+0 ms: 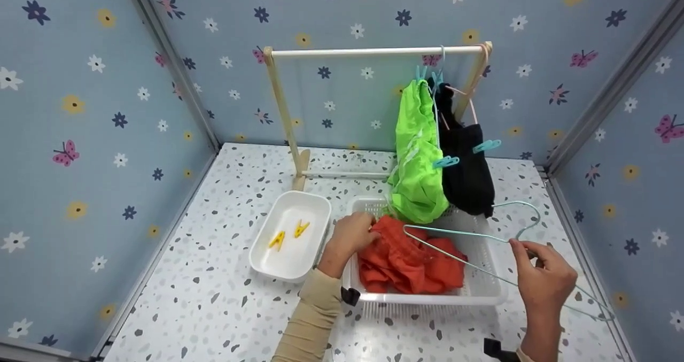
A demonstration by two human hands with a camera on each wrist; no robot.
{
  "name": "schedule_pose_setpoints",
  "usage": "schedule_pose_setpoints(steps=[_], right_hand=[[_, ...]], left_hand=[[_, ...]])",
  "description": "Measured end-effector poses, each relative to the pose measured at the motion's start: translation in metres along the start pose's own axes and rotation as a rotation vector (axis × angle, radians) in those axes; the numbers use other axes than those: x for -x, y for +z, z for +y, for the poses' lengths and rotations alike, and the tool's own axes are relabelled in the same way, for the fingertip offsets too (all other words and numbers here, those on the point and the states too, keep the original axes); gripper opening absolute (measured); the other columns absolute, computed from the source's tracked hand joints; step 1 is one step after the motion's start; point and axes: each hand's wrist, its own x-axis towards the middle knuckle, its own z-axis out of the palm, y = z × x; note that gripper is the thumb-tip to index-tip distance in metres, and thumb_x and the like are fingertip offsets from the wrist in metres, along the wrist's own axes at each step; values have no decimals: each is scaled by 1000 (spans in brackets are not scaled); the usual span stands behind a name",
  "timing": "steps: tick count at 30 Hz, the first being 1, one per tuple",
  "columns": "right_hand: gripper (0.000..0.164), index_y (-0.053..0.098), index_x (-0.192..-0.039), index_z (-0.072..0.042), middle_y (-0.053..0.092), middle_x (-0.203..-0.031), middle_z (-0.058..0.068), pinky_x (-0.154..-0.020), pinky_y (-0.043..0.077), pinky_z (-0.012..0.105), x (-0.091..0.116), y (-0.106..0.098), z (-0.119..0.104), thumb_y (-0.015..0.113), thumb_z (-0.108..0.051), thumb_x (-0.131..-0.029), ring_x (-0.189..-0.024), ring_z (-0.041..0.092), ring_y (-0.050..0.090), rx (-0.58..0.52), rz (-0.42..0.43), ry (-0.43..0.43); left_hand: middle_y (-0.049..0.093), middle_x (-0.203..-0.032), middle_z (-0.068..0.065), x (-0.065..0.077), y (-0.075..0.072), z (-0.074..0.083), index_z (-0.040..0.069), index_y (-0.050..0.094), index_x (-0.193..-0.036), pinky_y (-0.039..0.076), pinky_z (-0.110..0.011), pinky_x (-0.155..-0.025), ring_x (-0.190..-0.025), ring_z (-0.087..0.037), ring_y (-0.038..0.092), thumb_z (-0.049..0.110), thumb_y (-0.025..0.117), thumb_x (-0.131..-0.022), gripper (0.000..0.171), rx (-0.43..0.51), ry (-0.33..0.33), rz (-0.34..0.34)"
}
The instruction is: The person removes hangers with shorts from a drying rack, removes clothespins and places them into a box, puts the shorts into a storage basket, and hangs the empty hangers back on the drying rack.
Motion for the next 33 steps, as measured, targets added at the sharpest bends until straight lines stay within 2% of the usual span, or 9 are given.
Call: schedule_pose_setpoints(steps=[5, 12, 19, 23, 27, 31, 33], right_hand=[[10, 78, -80, -5, 65, -66, 6, -57, 26, 15, -1, 0, 0, 84, -13, -77, -57, -1, 40, -10, -4, -1], [10, 78, -81, -5, 65, -66, 6, -54, 26, 17, 1, -2, -4, 83, -14, -78, -54, -1, 37, 2, -16, 4], [9, 77, -83, -3, 67, -69, 7, -56, 29, 17, 2, 2, -6, 81, -9, -80, -55, 1, 41, -63, -44, 3], [6, 77, -85, -1, 66, -70, 5, -55, 31, 16, 2, 4, -7, 79, -4, -81, -54, 3, 43, -136, -67, 23], [7, 75, -90, 2, 66, -74, 6, -52, 36, 13, 1, 1, -16, 75, 2, -83, -54, 6, 49, -215, -118, 85], [8, 72, -93, 6, 65, -73, 11, -50, 38, 14, -1, -7, -38, 71, 5, -85, -53, 8, 51, -255, -181, 129], [8, 70, -93, 9, 64, -72, 12, -50, 37, 14, -1, -10, -45, 69, 7, -85, -53, 9, 49, -319, -213, 148]], left_hand=[[69, -92, -1, 2, -2, -4, 14, 71, -99, 50, -44, -66, -77, -24, 64, 31, 75, -84, 23, 8, 1, 13], [70, -85, 1, 4, 0, -9, 15, 75, -92, 50, -43, -67, -76, -23, 65, 28, 76, -81, 16, -16, 16, -14], [72, -88, -3, 7, -3, -12, 13, 77, -89, 51, -41, -66, -76, -25, 66, 29, 74, -83, 17, -17, -14, -28], [71, -89, -3, 8, -9, -17, 12, 77, -94, 51, -39, -66, -74, -22, 64, 28, 71, -84, 19, 24, -35, -33], [71, -89, -2, 10, -16, -23, 12, 77, -95, 52, -39, -67, -76, -21, 65, 29, 71, -86, 20, 45, -36, -2], [72, -90, -2, 10, -23, -31, 13, 77, -94, 52, -40, -67, -78, -21, 65, 28, 68, -91, 18, 40, -57, 52], [71, -89, -1, 10, -28, -36, 13, 76, -95, 52, -40, -65, -75, -20, 65, 29, 65, -93, 19, 43, -77, 85]])
